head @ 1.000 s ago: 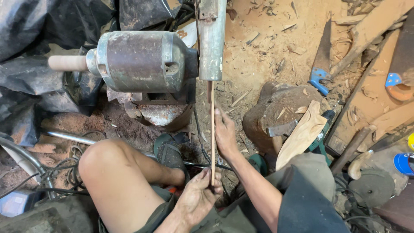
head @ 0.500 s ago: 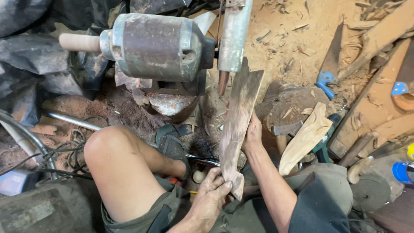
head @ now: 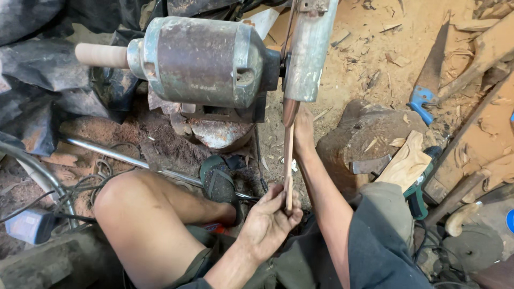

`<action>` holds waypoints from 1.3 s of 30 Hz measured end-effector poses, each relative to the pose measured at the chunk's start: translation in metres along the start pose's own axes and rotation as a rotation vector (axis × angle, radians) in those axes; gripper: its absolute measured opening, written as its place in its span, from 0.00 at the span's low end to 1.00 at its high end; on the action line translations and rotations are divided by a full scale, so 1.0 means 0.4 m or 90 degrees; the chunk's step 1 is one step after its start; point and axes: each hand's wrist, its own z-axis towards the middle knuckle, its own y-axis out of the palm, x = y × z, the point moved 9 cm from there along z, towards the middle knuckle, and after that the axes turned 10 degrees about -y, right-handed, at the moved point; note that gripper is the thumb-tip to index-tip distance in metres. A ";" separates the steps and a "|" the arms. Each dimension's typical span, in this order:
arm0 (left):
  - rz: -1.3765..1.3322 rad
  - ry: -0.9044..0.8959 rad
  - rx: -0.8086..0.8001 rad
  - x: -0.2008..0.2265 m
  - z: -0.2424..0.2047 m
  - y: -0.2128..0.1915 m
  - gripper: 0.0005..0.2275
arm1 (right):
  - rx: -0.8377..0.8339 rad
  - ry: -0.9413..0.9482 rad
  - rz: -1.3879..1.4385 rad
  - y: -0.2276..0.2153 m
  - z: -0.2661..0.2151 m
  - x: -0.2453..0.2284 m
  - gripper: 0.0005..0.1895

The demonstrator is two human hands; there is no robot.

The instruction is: The person uses a bench grinder to smooth and shape a curved wooden piece, repeatedly pressing its edges and surfaces against the rotating wheel. The person flips the piece to work on different sides and briefly compares it to another similar wooden piece.

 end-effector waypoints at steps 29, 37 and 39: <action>-0.277 0.015 -0.014 0.216 0.303 0.079 0.30 | 0.039 0.114 0.358 0.016 0.266 0.259 0.20; -0.299 0.015 0.033 0.219 0.317 0.073 0.30 | 0.004 0.153 0.387 0.056 0.289 0.254 0.18; -0.279 0.022 0.059 0.218 0.311 0.069 0.30 | 0.002 0.162 0.390 0.065 0.294 0.253 0.18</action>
